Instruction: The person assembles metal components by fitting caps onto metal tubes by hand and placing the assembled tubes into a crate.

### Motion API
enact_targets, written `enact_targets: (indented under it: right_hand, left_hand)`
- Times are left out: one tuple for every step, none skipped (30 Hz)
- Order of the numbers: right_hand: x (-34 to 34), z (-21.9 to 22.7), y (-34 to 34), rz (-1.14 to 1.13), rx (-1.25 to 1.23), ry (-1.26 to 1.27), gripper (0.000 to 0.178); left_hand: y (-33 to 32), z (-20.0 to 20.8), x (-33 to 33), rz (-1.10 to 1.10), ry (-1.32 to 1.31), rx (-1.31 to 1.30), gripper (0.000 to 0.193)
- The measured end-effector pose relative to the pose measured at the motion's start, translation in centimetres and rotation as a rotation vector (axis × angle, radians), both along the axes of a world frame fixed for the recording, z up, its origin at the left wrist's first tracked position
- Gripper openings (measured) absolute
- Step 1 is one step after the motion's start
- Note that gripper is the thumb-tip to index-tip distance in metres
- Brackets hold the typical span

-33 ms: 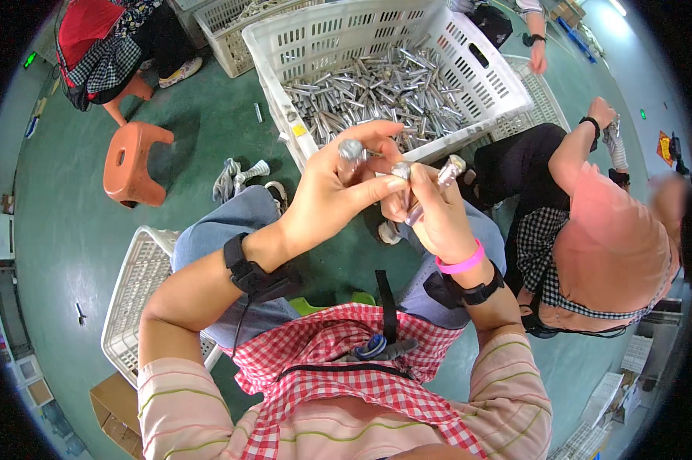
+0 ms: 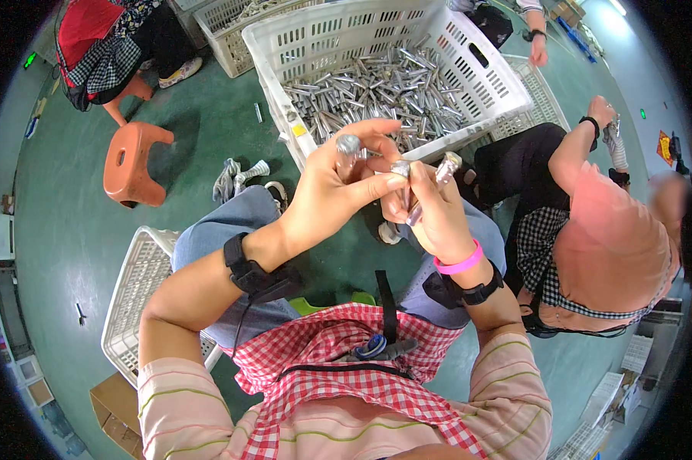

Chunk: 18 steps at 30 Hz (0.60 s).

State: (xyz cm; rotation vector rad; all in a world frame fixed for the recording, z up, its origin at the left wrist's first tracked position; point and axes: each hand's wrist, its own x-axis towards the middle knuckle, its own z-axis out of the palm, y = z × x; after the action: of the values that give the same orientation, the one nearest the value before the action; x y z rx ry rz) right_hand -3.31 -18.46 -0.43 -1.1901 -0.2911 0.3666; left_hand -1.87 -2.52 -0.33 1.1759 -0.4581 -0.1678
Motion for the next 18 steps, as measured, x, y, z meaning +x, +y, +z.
enact_targets:
  right_hand:
    - [-0.1,0.1,0.1,-0.011,0.022,0.046,0.042]
    - [-0.1,0.2,0.2,-0.024,0.043,0.092,0.043]
    - [-0.2,0.3,0.3,-0.026,0.043,0.091,0.043]
    - [-0.3,0.4,0.4,-0.015,0.107,0.134,0.043]
    - [-0.4,0.5,0.5,0.001,0.172,0.176,0.043]
    - [-0.3,0.9,0.6,0.004,0.173,0.177,0.043]
    - [-0.3,1.3,0.6,0.030,0.118,0.194,0.044]
    - [-0.2,1.5,0.5,0.052,0.062,0.210,0.046]
    - [-0.2,1.5,0.4,0.052,0.061,0.210,0.046]
    - [-0.2,1.4,0.3,0.089,0.098,0.254,0.047]
    - [-0.2,1.4,0.2,0.125,0.135,0.297,0.049]
    - [-0.1,1.3,0.1,0.125,0.134,0.297,0.049]
    - [0.0,1.1,-0.1,0.175,0.175,0.321,0.049]
    - [0.1,1.1,-0.1,0.227,0.216,0.344,0.049]
    - [0.0,1.1,-0.1,0.227,0.216,0.344,0.049]
    - [0.0,1.1,-0.1,0.229,0.254,0.372,0.048]
    - [-0.1,1.1,-0.1,0.233,0.293,0.401,0.046]
    - [0.1,1.3,-0.2,0.234,0.293,0.402,0.046]
  left_hand:
    - [0.0,0.2,0.0,-0.015,0.076,-0.050,0.050]
    - [0.0,0.4,0.0,-0.032,0.152,-0.100,0.050]
    - [0.0,0.5,0.1,-0.033,0.152,-0.100,0.050]
    - [0.1,0.7,0.2,-0.033,0.166,-0.100,0.049]
    - [0.2,0.8,0.3,-0.028,0.179,-0.099,0.049]
    - [0.3,0.7,0.3,-0.025,0.179,-0.098,0.049]
    - [0.3,0.5,0.3,-0.006,0.161,-0.090,0.047]
    - [0.3,0.4,0.3,0.009,0.144,-0.083,0.045]
    - [0.3,0.4,0.3,0.009,0.144,-0.084,0.045]
    - [0.4,0.5,0.2,-0.002,0.138,-0.079,0.044]
    - [0.4,0.6,0.2,-0.013,0.132,-0.073,0.043]
    - [0.4,0.7,0.2,-0.014,0.133,-0.074,0.043]
    - [0.4,0.8,0.2,-0.028,0.143,-0.075,0.043]
    - [0.3,0.9,0.2,-0.041,0.152,-0.075,0.043]
    - [0.4,0.9,0.2,-0.042,0.152,-0.075,0.043]
    - [0.4,0.9,0.2,-0.057,0.149,-0.087,0.044]
    - [0.5,0.9,0.1,-0.071,0.146,-0.098,0.044]
    - [0.4,0.8,0.1,-0.070,0.146,-0.098,0.044]
